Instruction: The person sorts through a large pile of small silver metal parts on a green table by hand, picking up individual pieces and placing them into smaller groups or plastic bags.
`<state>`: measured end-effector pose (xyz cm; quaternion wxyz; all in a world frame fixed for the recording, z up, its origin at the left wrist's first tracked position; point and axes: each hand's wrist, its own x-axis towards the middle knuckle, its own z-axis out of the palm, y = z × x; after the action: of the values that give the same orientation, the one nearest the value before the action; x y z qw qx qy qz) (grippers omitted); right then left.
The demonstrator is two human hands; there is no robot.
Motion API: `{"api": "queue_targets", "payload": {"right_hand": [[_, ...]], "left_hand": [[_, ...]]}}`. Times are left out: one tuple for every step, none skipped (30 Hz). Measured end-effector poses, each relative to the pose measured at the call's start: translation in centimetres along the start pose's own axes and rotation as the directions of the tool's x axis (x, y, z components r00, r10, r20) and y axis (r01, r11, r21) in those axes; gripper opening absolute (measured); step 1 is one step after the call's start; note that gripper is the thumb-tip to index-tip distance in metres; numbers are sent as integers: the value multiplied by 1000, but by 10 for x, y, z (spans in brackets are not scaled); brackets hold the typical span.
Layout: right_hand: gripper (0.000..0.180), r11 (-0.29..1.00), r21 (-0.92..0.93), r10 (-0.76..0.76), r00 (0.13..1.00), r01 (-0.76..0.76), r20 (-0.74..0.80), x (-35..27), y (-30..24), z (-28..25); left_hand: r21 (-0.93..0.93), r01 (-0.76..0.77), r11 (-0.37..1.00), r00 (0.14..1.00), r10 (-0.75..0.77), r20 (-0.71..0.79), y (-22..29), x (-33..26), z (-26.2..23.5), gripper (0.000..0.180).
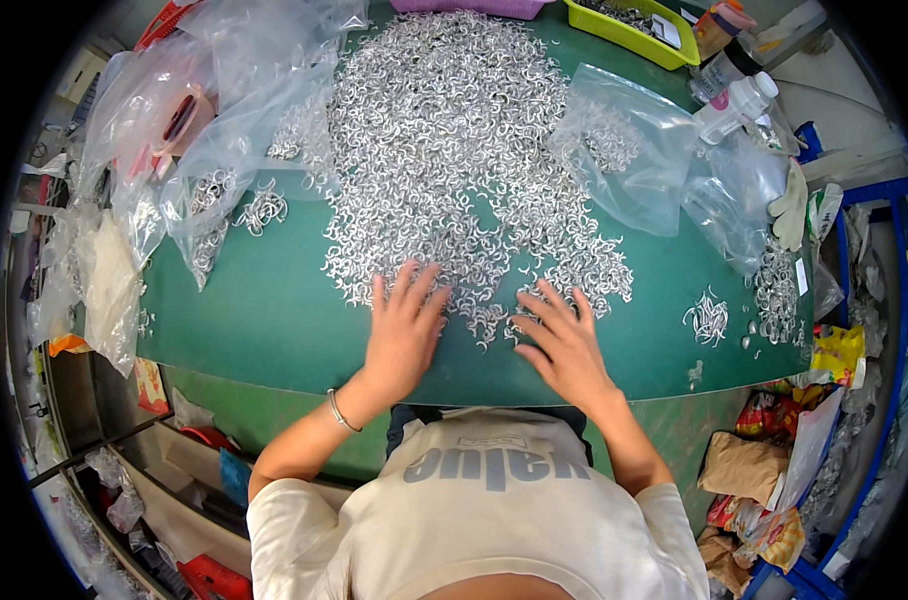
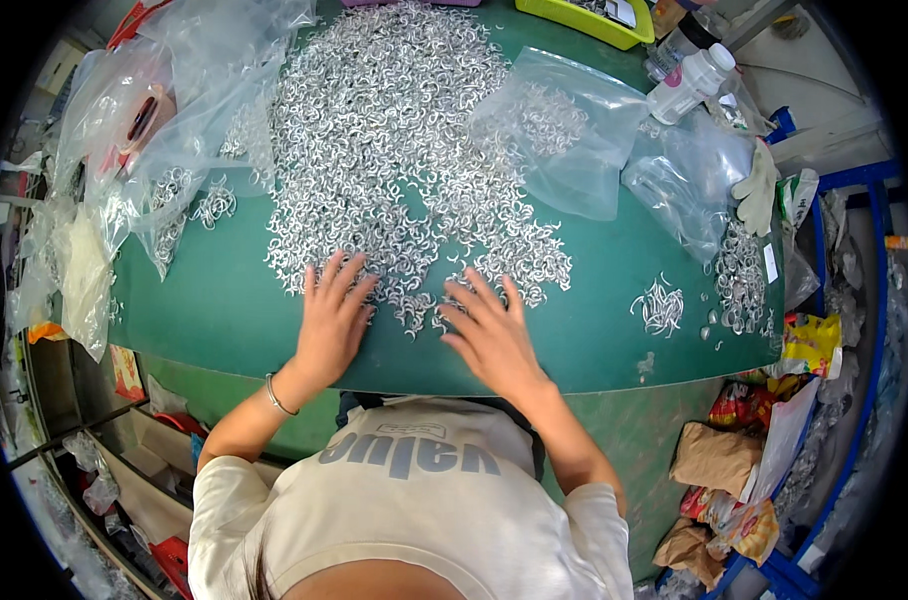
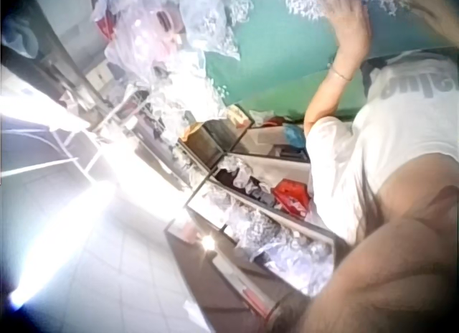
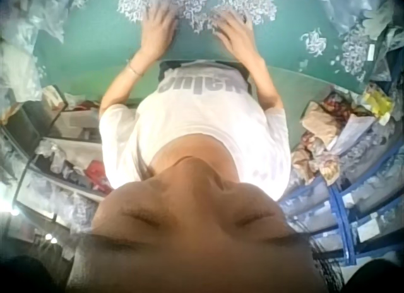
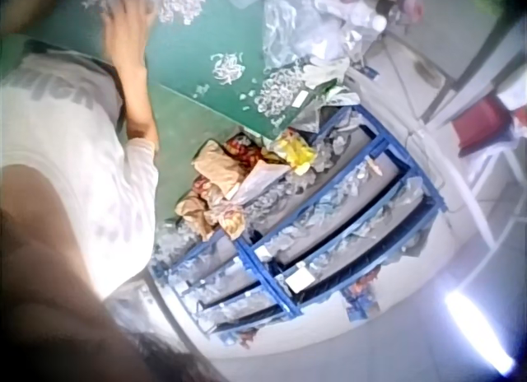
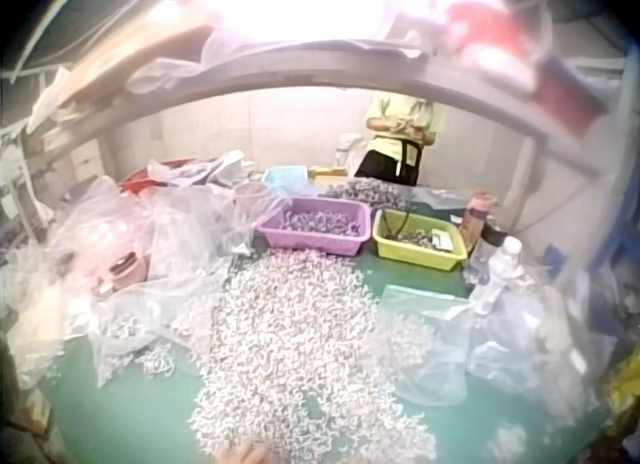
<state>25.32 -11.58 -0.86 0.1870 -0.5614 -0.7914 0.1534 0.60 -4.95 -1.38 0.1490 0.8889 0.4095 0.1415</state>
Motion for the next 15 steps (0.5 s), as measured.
{"api": "queue_targets", "payload": {"right_hand": [[47,1000,16,-4,999,5,-52,-2,5,-1],[49,999,15,48,990,-46,-133,-4,8,-1],[49,993,2,118,976,-119,-182,-4,9,-1],[50,981,-8,185,955,-192,-233,-3,9,-3],[50,965,-14,249,926,-263,-285,-2,9,-3],[53,939,-95,300,924,-330,-236,-4,9,-2],[53,946,-62,297,929,-318,-222,-5,8,-1],[54,952,-28,293,933,-306,-209,-6,6,1],[54,956,6,289,937,-293,-195,-6,3,3],[56,962,26,274,955,-272,-111,-4,-2,0],[56,964,21,266,958,-266,-107,-3,-3,-1],[56,966,16,260,960,-259,-104,-3,-4,0],[56,968,15,253,962,-252,-101,-3,-5,1],[56,949,-25,304,936,-313,-178,-1,-5,3],[56,955,-33,288,946,-296,-151,1,-6,5]], "left_hand": [[-28,-19,999,1000,19,12,6,-1,2,44],[-51,-94,994,994,96,46,12,-2,4,44],[-27,-95,995,994,97,54,12,-2,6,44],[-1,-99,995,993,99,60,11,-1,7,45],[24,-102,994,993,100,66,9,1,9,45],[79,-52,996,998,49,43,4,3,9,45],[100,-33,994,999,31,28,-1,6,7,45],[121,-13,993,1000,12,13,-4,8,3,45],[142,7,990,1000,-7,-3,-7,9,1,45],[141,36,989,999,-34,-14,-9,9,-1,47],[141,54,989,998,-51,-25,-8,8,-1,47],[140,72,988,997,-68,-36,-7,8,-1,47],[142,91,986,995,-85,-47,-5,7,-1,48],[74,44,996,999,-42,-32,0,6,-1,48],[6,-2,1000,1000,2,-21,8,4,0,48]]}}
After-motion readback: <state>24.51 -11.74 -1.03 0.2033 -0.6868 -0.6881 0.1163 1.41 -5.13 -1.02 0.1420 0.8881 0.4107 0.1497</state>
